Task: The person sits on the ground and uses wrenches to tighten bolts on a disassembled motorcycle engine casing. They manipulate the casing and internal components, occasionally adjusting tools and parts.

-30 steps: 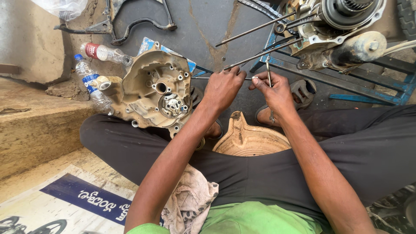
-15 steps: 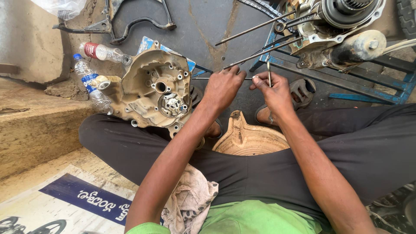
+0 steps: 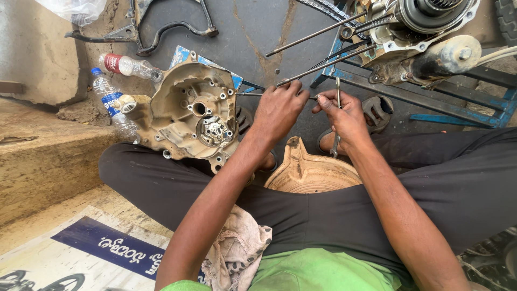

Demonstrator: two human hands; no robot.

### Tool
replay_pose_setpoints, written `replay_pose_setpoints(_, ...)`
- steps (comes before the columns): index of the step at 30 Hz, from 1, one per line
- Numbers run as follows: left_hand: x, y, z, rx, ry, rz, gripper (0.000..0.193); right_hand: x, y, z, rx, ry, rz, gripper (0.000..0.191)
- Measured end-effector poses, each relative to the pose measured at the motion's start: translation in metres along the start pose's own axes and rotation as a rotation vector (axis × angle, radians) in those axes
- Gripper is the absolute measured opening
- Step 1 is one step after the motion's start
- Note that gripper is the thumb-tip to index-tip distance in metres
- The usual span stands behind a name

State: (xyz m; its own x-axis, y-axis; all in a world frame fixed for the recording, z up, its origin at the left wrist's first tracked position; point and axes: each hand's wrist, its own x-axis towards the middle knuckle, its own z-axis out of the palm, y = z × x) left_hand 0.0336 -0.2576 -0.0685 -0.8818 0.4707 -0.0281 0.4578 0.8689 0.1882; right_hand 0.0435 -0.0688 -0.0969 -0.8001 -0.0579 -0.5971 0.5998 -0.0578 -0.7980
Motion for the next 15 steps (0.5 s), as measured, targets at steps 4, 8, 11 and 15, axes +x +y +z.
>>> replay_pose_setpoints(4, 0.001, -0.002, 0.003, 0.004, -0.007, -0.026, 0.023, 0.002, 0.004, 0.003, -0.148, -0.03, -0.183, 0.012)
replay_pose_setpoints(8, 0.002, -0.004, 0.004, -0.019, -0.061, -0.068, 0.022, 0.005, 0.01, 0.005, -0.125, -0.044, -0.2, 0.011)
replay_pose_setpoints(11, 0.001, -0.007, 0.008, -0.034, -0.078, -0.085, 0.022, 0.007, 0.014, 0.004, -0.14, -0.034, -0.186, 0.011)
replay_pose_setpoints(15, 0.0, -0.009, 0.017, -0.053, -0.082, -0.095, 0.022, 0.008, 0.015, 0.005, -0.126, -0.048, -0.184, 0.01)
